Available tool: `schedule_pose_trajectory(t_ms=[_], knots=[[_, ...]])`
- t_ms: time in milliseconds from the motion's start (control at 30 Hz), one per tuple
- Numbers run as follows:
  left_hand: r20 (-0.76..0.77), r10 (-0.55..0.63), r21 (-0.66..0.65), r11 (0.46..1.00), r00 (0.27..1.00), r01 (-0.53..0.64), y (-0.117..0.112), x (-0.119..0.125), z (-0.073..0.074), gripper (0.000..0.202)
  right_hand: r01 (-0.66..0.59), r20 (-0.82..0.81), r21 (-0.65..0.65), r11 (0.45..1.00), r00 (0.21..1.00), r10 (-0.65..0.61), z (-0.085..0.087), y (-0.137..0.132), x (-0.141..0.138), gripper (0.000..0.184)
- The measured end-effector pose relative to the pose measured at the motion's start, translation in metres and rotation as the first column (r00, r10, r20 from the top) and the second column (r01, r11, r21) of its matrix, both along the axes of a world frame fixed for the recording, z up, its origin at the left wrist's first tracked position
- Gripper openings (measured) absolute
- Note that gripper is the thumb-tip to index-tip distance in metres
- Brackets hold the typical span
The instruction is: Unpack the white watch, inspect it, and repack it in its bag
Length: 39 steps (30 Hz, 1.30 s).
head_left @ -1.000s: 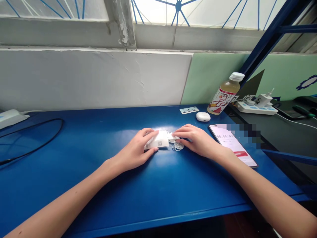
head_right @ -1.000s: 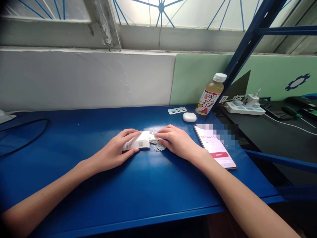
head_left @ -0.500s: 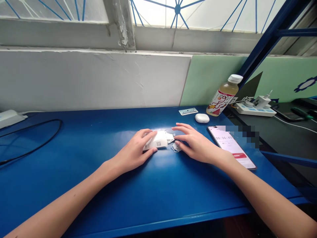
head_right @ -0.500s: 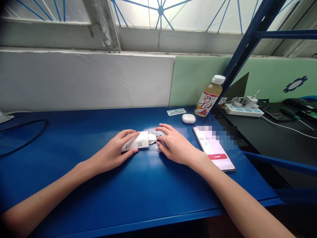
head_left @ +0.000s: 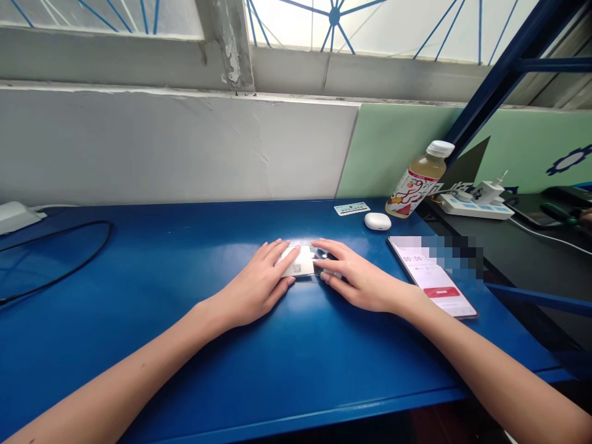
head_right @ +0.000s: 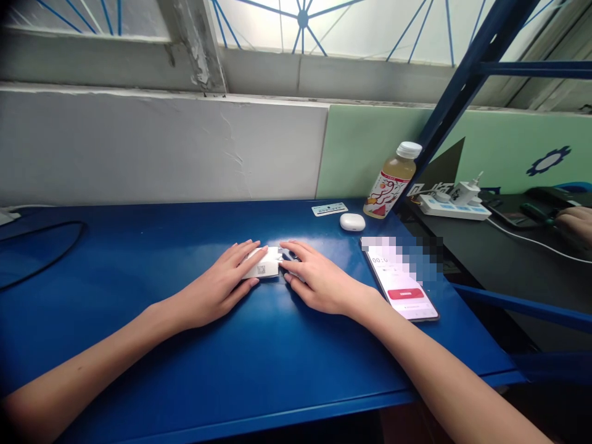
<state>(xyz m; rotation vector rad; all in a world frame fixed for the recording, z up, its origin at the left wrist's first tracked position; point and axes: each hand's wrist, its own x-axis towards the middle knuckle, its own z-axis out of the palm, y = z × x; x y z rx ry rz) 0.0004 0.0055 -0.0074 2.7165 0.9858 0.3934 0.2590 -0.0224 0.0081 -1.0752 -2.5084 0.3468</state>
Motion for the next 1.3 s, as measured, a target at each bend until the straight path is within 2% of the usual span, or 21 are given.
schedule_pose_trajectory(t_ms=[133, 267, 333, 467, 667, 1167, 1300], knots=[[-0.055, -0.006, 0.003, 1.000, 0.998, 0.006, 0.001, 0.000, 0.002, 0.052, 0.055, 0.045, 0.000, 0.998, 0.997, -0.055, 0.003, 0.003, 0.009, 0.036], [-0.053, -0.004, 0.002, 1.000, 0.999, 0.004, 0.000, -0.001, 0.003, 0.054, 0.180, 0.017, 0.112, 0.977, 0.983, -0.184, 0.004, 0.009, 0.017, 0.030], [-0.059, -0.003, 0.005, 1.000, 0.998, 0.003, 0.000, -0.002, 0.003, 0.053, 0.219, 0.026, 0.128, 0.967, 0.974, -0.224, 0.004, 0.011, 0.017, 0.027], [-0.084, 0.002, 0.014, 1.000, 0.996, -0.001, 0.000, -0.001, 0.004, 0.052, 0.167, -0.035, 0.042, 0.985, 0.986, -0.166, 0.005, 0.009, 0.012, 0.026], [-0.044, 0.007, 0.011, 1.000, 0.999, -0.007, -0.001, 0.000, 0.003, 0.051, 0.062, -0.159, -0.065, 0.996, 0.985, -0.072, 0.006, 0.002, 0.000, 0.036], [-0.103, 0.013, 0.040, 0.999, 0.995, -0.008, -0.002, 0.001, 0.003, 0.051, 0.055, -0.111, -0.022, 0.998, 0.992, -0.057, -0.004, -0.001, -0.003, 0.041], [-0.109, 0.019, 0.035, 0.999, 0.994, -0.015, -0.002, 0.002, 0.004, 0.051, 0.042, -0.058, 0.074, 0.996, 0.998, -0.038, -0.006, -0.003, -0.006, 0.039]])
